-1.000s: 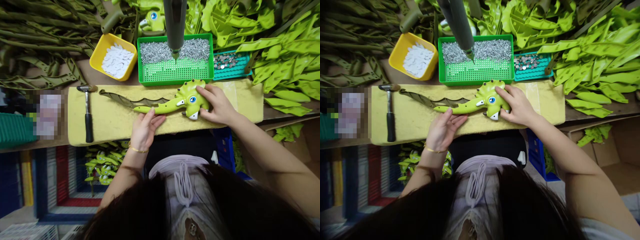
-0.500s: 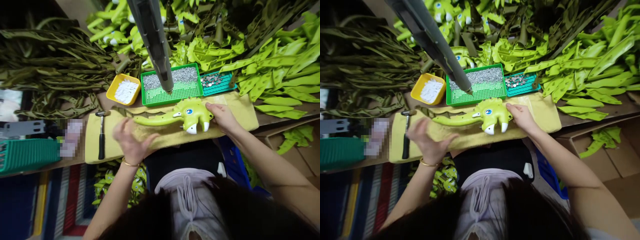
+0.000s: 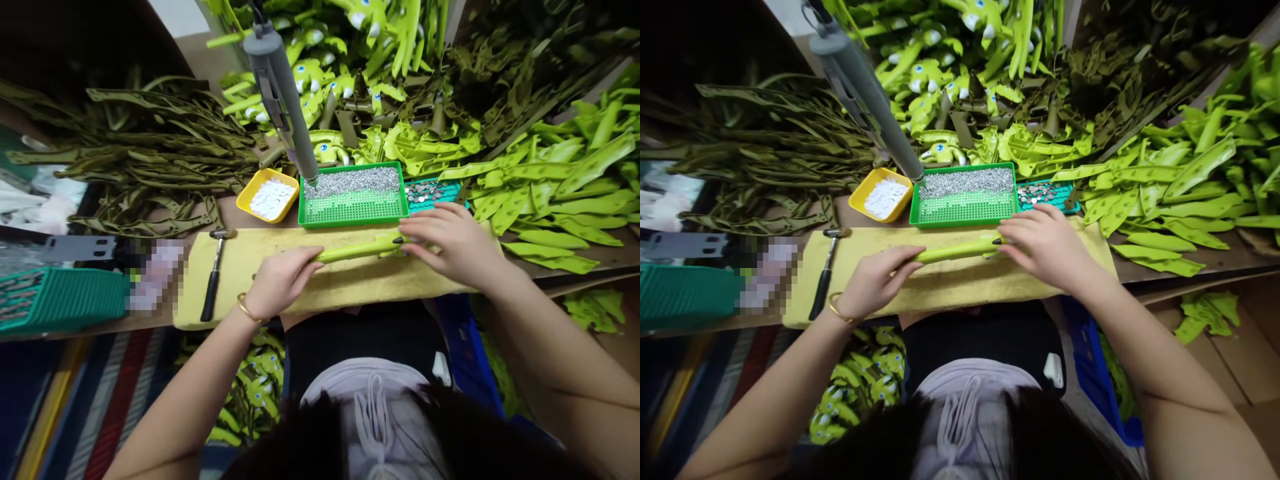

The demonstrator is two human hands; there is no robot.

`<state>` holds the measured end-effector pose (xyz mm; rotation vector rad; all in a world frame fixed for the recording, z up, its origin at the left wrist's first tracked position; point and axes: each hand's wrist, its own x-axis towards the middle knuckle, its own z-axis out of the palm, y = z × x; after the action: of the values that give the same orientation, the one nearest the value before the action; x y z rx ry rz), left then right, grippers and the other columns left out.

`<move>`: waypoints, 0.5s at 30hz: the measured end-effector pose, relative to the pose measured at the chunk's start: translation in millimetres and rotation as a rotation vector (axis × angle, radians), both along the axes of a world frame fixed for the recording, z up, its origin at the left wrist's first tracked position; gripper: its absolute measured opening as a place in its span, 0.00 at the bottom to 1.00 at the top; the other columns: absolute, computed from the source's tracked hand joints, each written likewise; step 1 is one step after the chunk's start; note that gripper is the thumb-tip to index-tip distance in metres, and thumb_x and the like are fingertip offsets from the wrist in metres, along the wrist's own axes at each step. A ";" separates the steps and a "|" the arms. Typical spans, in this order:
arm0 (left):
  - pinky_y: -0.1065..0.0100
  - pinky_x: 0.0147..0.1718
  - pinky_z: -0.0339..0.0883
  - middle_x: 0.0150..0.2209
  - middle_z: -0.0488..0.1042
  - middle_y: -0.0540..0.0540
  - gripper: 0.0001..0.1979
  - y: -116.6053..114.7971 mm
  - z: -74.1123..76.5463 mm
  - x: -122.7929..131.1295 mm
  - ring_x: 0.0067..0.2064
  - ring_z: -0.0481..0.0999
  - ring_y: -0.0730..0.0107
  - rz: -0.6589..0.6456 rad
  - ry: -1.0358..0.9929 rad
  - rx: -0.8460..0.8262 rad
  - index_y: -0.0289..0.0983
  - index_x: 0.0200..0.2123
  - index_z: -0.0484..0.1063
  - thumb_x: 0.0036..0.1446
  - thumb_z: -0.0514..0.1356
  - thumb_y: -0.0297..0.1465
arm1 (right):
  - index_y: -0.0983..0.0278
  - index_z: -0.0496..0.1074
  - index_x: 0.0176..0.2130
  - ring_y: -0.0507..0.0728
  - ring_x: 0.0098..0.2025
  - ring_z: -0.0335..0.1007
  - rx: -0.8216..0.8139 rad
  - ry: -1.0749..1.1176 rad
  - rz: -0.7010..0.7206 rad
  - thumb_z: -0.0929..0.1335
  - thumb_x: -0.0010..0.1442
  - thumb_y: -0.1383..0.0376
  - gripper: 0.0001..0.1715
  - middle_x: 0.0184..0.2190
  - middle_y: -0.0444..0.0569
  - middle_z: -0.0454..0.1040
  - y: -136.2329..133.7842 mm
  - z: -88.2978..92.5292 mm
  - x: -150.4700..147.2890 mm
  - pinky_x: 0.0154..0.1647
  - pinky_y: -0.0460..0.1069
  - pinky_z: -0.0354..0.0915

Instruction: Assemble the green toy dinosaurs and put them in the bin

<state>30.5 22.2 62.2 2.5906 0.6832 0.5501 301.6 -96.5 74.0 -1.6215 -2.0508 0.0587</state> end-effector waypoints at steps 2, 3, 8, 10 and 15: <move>0.64 0.43 0.74 0.43 0.81 0.42 0.15 -0.9 -1.5 -1.8 0.42 0.81 0.60 -0.030 -0.061 0.042 0.39 0.47 0.76 0.63 0.55 0.37 | 0.65 0.73 0.51 0.65 0.53 0.72 -0.010 -0.104 0.052 0.66 0.62 0.54 0.23 0.52 0.58 0.76 8.5 1.9 -20.8 0.58 0.66 0.61; 0.64 0.43 0.74 0.43 0.81 0.42 0.14 -2.1 -2.9 -1.2 0.42 0.81 0.60 -0.050 -0.083 0.082 0.39 0.48 0.76 0.63 0.56 0.36 | 0.68 0.71 0.53 0.65 0.52 0.72 -0.032 -0.103 0.101 0.66 0.62 0.54 0.26 0.52 0.61 0.75 13.9 0.9 -31.6 0.55 0.64 0.64; 0.65 0.40 0.74 0.44 0.80 0.42 0.18 -4.8 -8.1 5.9 0.41 0.82 0.59 -0.111 -0.155 0.246 0.40 0.55 0.71 0.61 0.59 0.31 | 0.66 0.74 0.45 0.57 0.40 0.75 0.005 0.076 0.154 0.60 0.67 0.55 0.22 0.38 0.53 0.80 37.4 -19.2 -58.0 0.38 0.52 0.69; 0.67 0.37 0.74 0.43 0.81 0.43 0.21 -4.0 -5.7 8.7 0.39 0.82 0.60 -0.103 -0.200 0.313 0.41 0.57 0.70 0.60 0.60 0.29 | 0.66 0.75 0.44 0.56 0.39 0.76 0.089 0.122 0.134 0.60 0.66 0.54 0.22 0.37 0.51 0.80 36.8 -22.8 -62.9 0.38 0.51 0.69; 0.65 0.41 0.74 0.45 0.80 0.41 0.32 4.5 3.3 -5.4 0.41 0.81 0.59 -0.179 -0.228 0.442 0.41 0.63 0.62 0.56 0.63 0.24 | 0.65 0.75 0.44 0.55 0.43 0.77 0.206 0.098 0.141 0.61 0.67 0.56 0.19 0.40 0.50 0.81 26.8 6.4 -50.5 0.44 0.51 0.71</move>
<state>25.0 26.6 65.4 2.8825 0.2711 1.0135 251.1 -69.7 80.3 -1.3237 -2.0213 -0.0231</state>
